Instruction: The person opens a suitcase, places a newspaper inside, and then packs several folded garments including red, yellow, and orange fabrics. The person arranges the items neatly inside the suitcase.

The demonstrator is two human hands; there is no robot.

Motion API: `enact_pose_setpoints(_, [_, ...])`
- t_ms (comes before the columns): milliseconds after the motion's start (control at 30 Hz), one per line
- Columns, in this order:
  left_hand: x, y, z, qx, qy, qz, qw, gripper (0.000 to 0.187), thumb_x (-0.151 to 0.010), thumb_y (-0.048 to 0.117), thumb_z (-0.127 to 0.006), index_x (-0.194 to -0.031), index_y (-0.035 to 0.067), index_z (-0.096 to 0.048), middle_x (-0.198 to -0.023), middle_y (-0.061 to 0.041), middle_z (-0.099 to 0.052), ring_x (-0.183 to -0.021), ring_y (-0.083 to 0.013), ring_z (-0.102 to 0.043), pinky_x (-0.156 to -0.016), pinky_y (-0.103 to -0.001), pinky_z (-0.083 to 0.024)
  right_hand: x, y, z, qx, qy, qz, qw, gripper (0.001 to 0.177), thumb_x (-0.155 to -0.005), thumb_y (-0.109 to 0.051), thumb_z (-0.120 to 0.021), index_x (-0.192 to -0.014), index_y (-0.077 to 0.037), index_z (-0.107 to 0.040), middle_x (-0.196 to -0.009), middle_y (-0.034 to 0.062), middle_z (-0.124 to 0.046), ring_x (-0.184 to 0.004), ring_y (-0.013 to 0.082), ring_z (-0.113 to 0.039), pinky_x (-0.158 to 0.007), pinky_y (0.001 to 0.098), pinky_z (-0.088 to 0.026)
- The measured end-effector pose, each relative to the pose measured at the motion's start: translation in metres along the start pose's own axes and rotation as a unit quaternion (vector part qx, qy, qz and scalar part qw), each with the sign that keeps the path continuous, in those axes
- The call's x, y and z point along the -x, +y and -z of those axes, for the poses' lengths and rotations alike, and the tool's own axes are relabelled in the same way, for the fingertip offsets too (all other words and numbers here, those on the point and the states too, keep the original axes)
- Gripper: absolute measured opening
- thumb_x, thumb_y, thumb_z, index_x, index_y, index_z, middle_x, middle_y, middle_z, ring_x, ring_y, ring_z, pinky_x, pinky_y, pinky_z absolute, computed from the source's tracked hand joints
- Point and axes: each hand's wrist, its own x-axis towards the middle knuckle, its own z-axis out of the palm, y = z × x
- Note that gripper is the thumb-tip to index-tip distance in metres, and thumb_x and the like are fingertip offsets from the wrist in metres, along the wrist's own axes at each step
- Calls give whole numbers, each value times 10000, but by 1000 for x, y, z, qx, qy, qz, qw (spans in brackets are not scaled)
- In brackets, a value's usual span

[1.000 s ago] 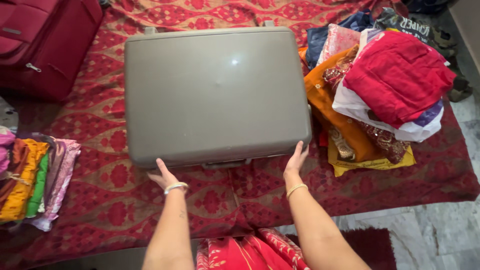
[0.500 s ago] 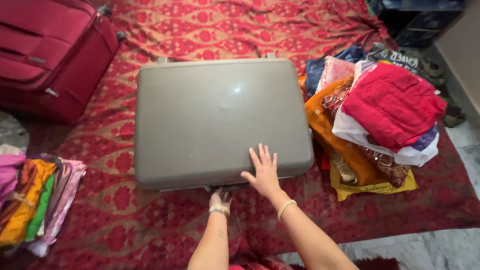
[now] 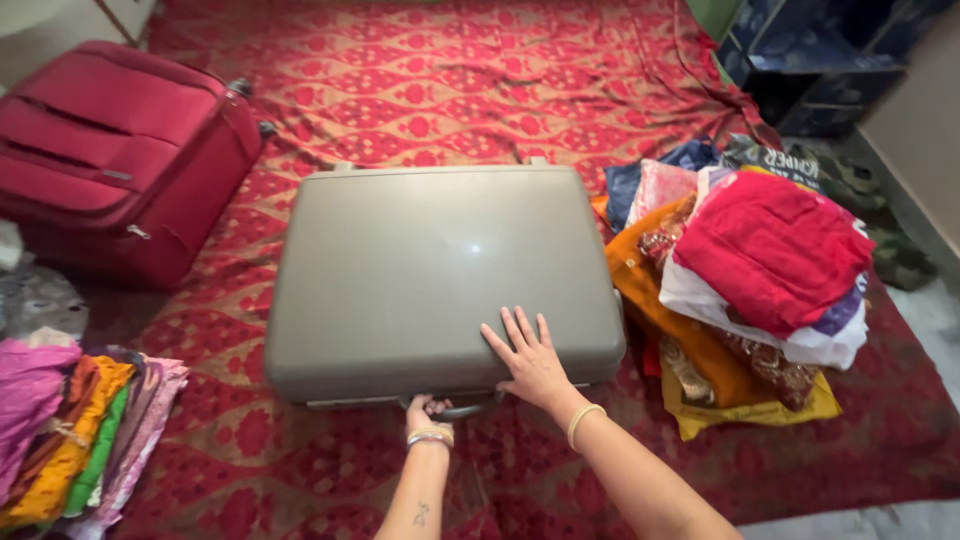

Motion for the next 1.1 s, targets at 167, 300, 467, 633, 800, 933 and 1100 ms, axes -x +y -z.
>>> enact_pose_setpoints(167, [17, 77, -42, -88, -41, -77, 992, 143, -873, 76, -691, -819, 169, -597, -547, 38, -382, -496, -108, -391, -653, -373, -486, -48, -17, 49, -15, 63, -9, 998, 1121, -645, -655, -832, -1556, -221, -343, -1557, 274, -348, -1438, 491, -302, -1131, 691, -231])
enact_pose_setpoints(300, [27, 154, -107, -162, -130, -127, 970, 233, -906, 213, -759, -811, 156, -554, -520, 34, -384, -467, -119, -387, -634, -382, -492, -104, -41, 93, -14, 86, -51, 995, 1099, -685, -798, -716, -1544, -196, -389, -1513, 291, -423, -1388, 523, -380, -1104, 676, -292])
enact_pose_setpoints(467, [49, 222, -200, -157, -199, -108, 961, 339, -914, 133, -792, -739, 145, -501, -549, 43, -404, -474, -97, -405, -642, -364, -490, -160, -52, 153, -33, 35, -115, 992, 1086, -716, -837, -655, -1549, -185, -405, -1474, 234, -497, -1376, 449, -452, -1102, 589, -369])
enact_pose_setpoints(633, [77, 256, -287, -217, -278, -176, 919, 272, -921, 95, -755, -765, 79, -533, -587, -20, -497, -540, -170, -516, -667, -414, -560, -167, 6, 206, -164, -28, -120, 979, 1021, -714, -749, -709, -1524, -194, -431, -1457, 144, -568, -1331, 319, -554, -1086, 427, -444])
enact_pose_setpoints(800, [102, 248, -365, -310, -332, -117, 883, 160, -899, 30, -641, -982, -106, -629, -947, -227, -744, -905, -366, -755, -848, -483, -620, -142, 76, 213, -257, 8, -210, 943, 843, -753, -670, -703, -1439, -194, -585, -1354, 154, -681, -1248, 304, -655, -1076, 399, -490])
enact_pose_setpoints(933, [98, 249, -401, -267, -381, -166, 869, 166, -920, -24, -604, -1035, -137, -567, -1042, -261, -694, -999, -429, -734, -915, -532, -641, -143, 90, 179, -310, 204, -178, 911, 704, -841, -564, -724, -1352, -92, -612, -1312, 191, -667, -1232, 335, -627, -1035, 412, -467])
enact_pose_setpoints(1100, [83, 232, -436, -261, -374, -161, 875, 173, -964, 14, -610, -1054, -128, -569, -1035, -231, -708, -948, -381, -753, -873, -495, -650, -165, 107, 155, -368, 293, -227, 853, 546, -912, -486, -671, -1292, -95, -657, -1246, 160, -692, -1159, 280, -656, -1002, 376, -491])
